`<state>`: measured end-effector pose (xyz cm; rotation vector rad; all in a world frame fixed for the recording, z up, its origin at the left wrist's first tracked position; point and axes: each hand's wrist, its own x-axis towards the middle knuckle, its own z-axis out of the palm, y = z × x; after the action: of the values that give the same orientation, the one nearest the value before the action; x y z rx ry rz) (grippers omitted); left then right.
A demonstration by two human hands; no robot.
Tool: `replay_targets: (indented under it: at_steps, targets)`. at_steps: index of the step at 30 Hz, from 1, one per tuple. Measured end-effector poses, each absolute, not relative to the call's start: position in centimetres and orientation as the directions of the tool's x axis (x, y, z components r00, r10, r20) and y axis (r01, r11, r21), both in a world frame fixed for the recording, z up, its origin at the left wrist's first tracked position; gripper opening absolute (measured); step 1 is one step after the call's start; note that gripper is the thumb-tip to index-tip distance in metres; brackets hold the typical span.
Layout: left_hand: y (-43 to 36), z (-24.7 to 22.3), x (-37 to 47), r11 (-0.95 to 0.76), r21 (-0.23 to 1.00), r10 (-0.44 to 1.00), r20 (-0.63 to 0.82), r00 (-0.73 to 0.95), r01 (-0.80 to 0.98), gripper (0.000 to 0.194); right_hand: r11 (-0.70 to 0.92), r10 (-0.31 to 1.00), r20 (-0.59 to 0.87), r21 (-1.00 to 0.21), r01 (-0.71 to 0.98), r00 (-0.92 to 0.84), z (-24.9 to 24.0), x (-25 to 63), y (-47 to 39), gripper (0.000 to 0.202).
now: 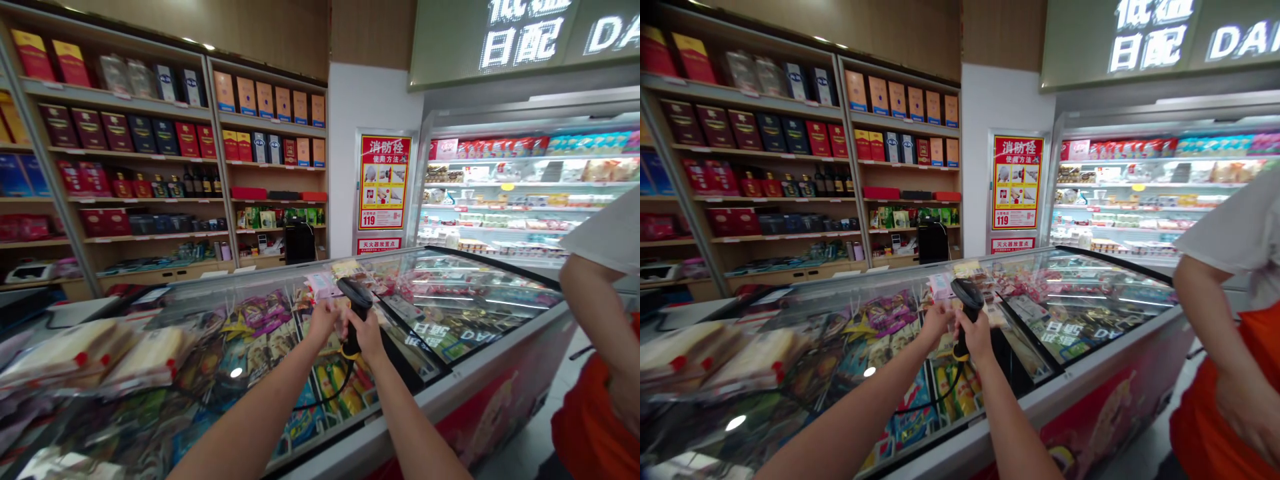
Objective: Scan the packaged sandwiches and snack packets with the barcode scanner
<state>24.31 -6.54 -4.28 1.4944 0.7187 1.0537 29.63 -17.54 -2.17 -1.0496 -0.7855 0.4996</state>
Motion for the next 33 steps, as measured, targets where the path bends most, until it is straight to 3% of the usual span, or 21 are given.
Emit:
replay_targets:
  at_steps: [3, 9, 13, 16, 24, 33]
  targets:
    - [-4.1, -2.9, 19.9, -0.261, 0.954, 0.886, 0.296, 0.356, -0.145, 0.025, 0.432, 0.713, 0.305, -0.9, -0.053, 0.631, -1.9, 29.3, -16.3, 0.042]
    - [1.5, -1.7, 13.4, -0.354, 0.929, 0.935, 0.354, -0.018, -0.104, 0.024, 0.421, 0.742, 0.345, -0.907, 0.001, 0.576, -1.0, 27.2, -13.6, 0.037]
    - [3.8, -3.7, 12.0, -0.331, 0.943, 0.932, 0.321, -0.169, -0.031, 0.024, 0.273, 0.852, 0.266, -0.961, 0.05, 0.451, -2.1, 26.3, -13.2, 0.034]
    - [4.5, -5.3, 11.8, -0.316, 0.949, 0.931, 0.311, -0.191, 0.005, 0.025, 0.183, 0.904, 0.2, -0.98, 0.08, 0.377, -2.6, 26.3, -13.7, 0.034]
    - [4.0, -5.3, 12.4, -0.295, 0.953, 0.932, 0.303, -0.199, 0.071, 0.017, 0.107, 0.907, 0.132, -0.991, 0.086, 0.399, -2.1, 26.2, -14.2, 0.037]
    - [4.3, -6.3, 12.9, -0.31, 0.951, 0.943, 0.306, -0.127, -0.009, 0.019, 0.075, 0.919, 0.114, -0.99, 0.115, 0.378, -2.3, 26.2, -14.3, 0.034]
